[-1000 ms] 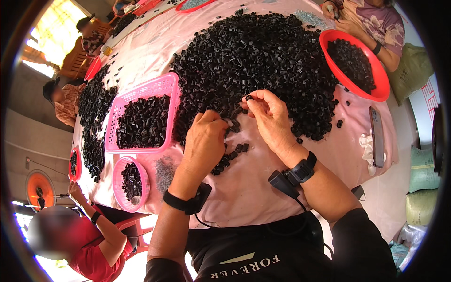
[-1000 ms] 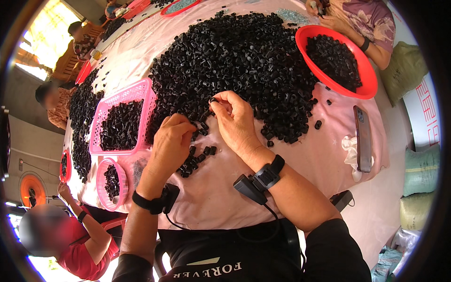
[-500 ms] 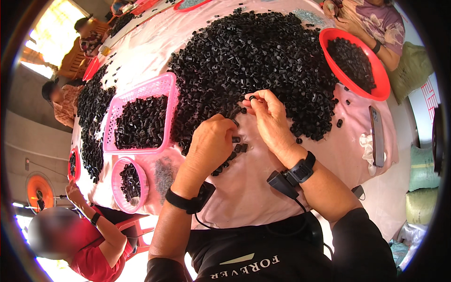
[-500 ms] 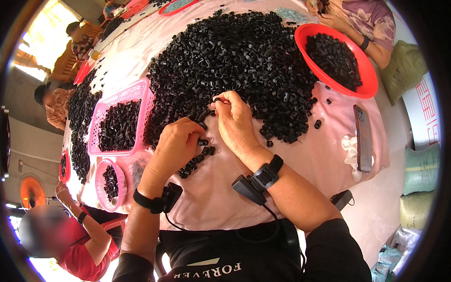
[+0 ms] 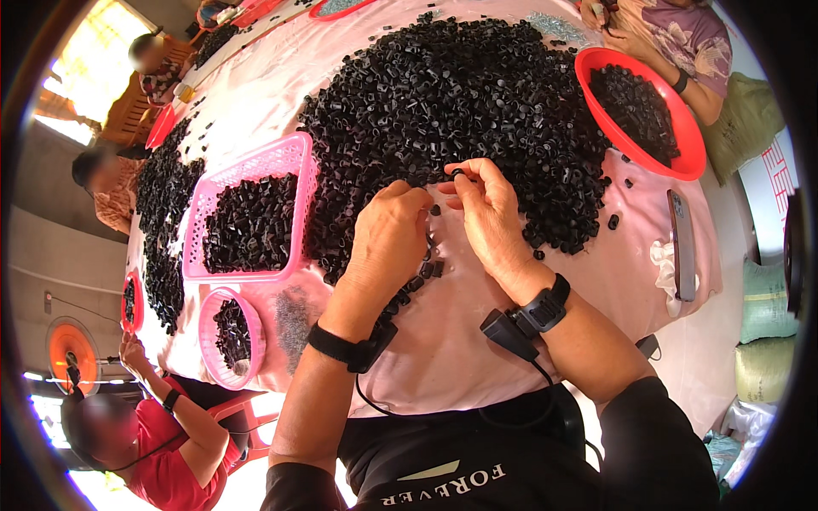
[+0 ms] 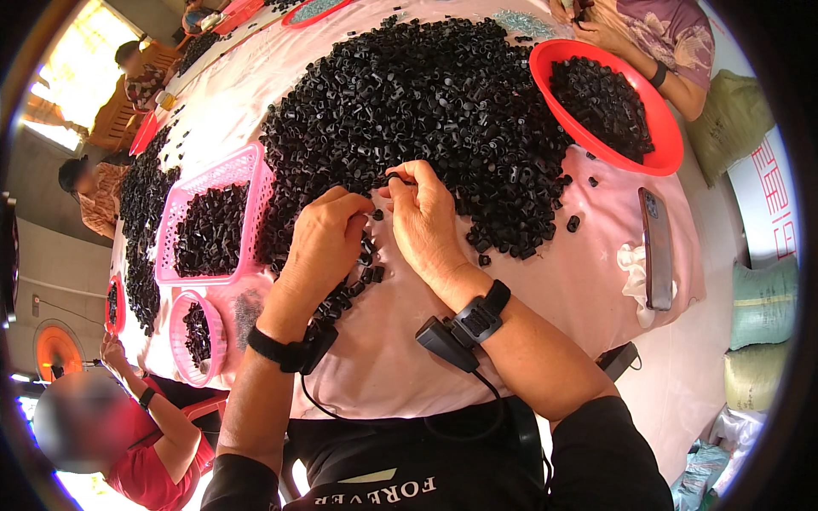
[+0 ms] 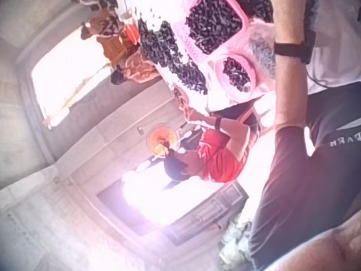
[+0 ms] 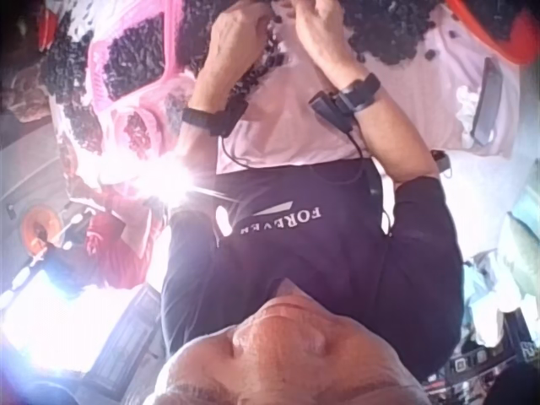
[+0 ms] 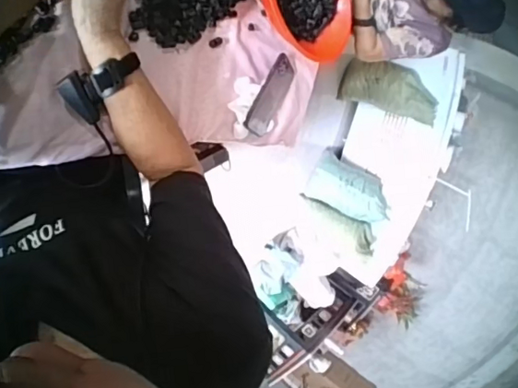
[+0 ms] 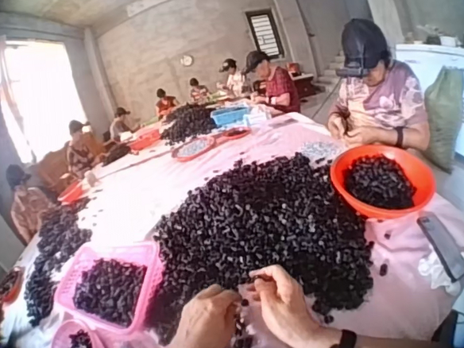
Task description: Sort and inspect small black plastic shoe components at a communal work table.
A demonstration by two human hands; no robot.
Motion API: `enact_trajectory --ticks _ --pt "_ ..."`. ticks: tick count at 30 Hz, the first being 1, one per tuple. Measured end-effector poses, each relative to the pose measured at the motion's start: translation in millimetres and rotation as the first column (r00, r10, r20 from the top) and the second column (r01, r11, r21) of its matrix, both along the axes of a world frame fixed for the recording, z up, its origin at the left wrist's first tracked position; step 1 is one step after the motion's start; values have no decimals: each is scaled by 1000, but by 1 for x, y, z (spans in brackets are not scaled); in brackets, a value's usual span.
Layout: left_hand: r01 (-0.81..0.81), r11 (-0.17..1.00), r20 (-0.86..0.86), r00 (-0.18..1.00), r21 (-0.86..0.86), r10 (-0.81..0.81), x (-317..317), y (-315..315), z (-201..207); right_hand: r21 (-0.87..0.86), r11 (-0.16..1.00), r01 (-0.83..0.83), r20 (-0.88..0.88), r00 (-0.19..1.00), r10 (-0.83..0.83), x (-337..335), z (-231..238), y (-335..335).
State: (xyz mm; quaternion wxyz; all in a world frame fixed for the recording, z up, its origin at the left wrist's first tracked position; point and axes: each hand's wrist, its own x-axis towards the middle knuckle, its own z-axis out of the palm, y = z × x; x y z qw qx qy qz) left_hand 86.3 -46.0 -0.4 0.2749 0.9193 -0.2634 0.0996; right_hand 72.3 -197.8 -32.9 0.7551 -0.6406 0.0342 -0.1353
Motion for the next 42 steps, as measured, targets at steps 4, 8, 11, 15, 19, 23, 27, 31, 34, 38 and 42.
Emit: enact_trajectory --ticks 4,8,11,15,19,23,27,31,34,38,42 --pt "74 997 56 996 30 -76 2 -10 -8 10 1000 -22 20 1000 21 2 -4 0" --pt "49 996 48 997 75 -53 2 -9 -8 41 999 -14 50 999 12 1 0 1" --pt "4 996 97 995 88 -12 0 -9 3 20 1000 -3 59 998 2 1 1 0" --pt "88 996 8 996 25 -88 -1 -8 -3 87 996 -10 56 998 5 0 1 0" --pt "94 989 12 996 -113 -93 -5 -8 -1 101 995 -14 73 997 6 -1 4 1" --pt "138 990 19 990 -4 -138 -9 -11 -5 142 990 -20 74 997 9 -2 6 1" --pt "86 996 21 996 -32 -85 -4 -10 -5 84 996 -7 70 998 2 -1 7 -1" --pt "-26 994 108 993 -104 37 7 -2 -5 39 994 -102 30 994 101 0 2 -2" --pt "35 995 53 998 -91 -30 6 2 -7 50 990 -132 -29 991 134 1 -2 0" --pt "95 987 -13 995 -127 -98 0 11 2 60 985 -159 -69 984 163 -3 9 1" --pt "-210 948 -196 967 -239 165 -11 10 24 79 964 -255 -105 959 263 -4 9 1"
